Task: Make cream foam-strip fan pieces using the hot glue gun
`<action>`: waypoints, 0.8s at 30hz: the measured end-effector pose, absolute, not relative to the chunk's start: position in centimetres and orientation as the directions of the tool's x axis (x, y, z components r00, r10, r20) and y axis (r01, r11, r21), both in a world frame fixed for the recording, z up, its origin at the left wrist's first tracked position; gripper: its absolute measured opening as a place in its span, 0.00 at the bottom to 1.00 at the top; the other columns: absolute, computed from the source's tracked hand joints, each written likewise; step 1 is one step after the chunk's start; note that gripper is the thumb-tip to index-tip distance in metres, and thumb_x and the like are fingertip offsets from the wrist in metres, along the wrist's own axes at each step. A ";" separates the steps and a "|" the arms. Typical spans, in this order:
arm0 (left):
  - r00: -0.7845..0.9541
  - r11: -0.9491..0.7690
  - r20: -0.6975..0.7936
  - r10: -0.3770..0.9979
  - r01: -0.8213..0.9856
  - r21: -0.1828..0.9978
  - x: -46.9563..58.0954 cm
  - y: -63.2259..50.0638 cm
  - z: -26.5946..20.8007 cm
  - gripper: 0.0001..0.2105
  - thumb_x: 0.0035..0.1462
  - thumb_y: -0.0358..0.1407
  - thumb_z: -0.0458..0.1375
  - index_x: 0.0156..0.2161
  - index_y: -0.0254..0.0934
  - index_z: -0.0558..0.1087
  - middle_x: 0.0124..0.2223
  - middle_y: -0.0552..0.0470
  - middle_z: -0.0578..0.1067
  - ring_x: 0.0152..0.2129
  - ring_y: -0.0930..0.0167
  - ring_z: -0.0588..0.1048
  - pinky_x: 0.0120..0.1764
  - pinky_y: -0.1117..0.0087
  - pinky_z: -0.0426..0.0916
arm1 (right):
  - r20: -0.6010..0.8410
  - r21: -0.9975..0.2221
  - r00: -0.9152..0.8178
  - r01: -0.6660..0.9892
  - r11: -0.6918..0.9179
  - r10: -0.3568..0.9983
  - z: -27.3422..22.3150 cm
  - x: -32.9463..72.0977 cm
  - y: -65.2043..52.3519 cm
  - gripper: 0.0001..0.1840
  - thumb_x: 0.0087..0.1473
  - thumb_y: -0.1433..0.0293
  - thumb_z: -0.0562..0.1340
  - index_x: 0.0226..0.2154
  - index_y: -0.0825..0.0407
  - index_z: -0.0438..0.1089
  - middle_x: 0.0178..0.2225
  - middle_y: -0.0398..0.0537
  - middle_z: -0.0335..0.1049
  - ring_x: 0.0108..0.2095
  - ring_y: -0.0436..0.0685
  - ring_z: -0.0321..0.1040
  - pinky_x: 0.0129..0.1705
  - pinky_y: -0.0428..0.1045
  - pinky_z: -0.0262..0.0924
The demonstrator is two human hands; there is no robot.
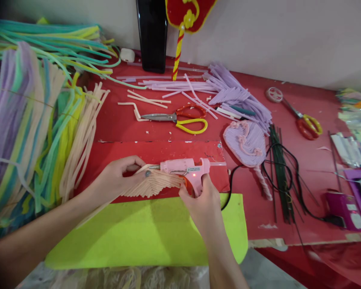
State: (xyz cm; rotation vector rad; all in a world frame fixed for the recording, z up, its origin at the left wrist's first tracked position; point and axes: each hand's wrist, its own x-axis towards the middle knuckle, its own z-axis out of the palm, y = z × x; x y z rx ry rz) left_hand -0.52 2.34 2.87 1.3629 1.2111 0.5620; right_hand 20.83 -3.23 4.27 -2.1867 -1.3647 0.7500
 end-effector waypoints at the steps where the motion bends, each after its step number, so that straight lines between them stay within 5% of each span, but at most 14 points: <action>1: 0.350 0.204 -0.317 0.882 0.322 0.924 -0.5 2.3 2.8 0.09 0.54 0.41 0.57 0.32 0.36 0.71 0.31 0.53 0.76 0.29 0.72 0.73 0.32 0.74 0.68 | -0.207 -0.632 0.359 0.661 -0.404 0.910 4.4 20.8 -3.2 0.14 0.41 0.59 0.62 0.25 0.48 0.59 0.18 0.39 0.64 0.17 0.50 0.58 0.21 0.46 0.55; 10: 0.347 0.211 -0.329 0.878 0.336 0.918 -0.4 2.4 3.3 0.09 0.54 0.40 0.58 0.32 0.36 0.72 0.30 0.54 0.75 0.27 0.73 0.73 0.30 0.75 0.66 | -0.214 -0.611 0.353 0.679 -0.406 0.911 4.7 20.9 -3.3 0.13 0.42 0.60 0.62 0.24 0.47 0.57 0.16 0.35 0.55 0.16 0.49 0.52 0.19 0.46 0.49; 24: 0.339 0.214 -0.324 0.883 0.323 0.922 -0.6 2.4 3.3 0.07 0.54 0.39 0.59 0.33 0.36 0.72 0.30 0.54 0.76 0.27 0.74 0.73 0.31 0.75 0.67 | -0.211 -0.612 0.362 0.676 -0.411 0.908 4.5 21.6 -3.6 0.12 0.42 0.60 0.62 0.25 0.48 0.59 0.17 0.37 0.61 0.17 0.50 0.55 0.20 0.46 0.52</action>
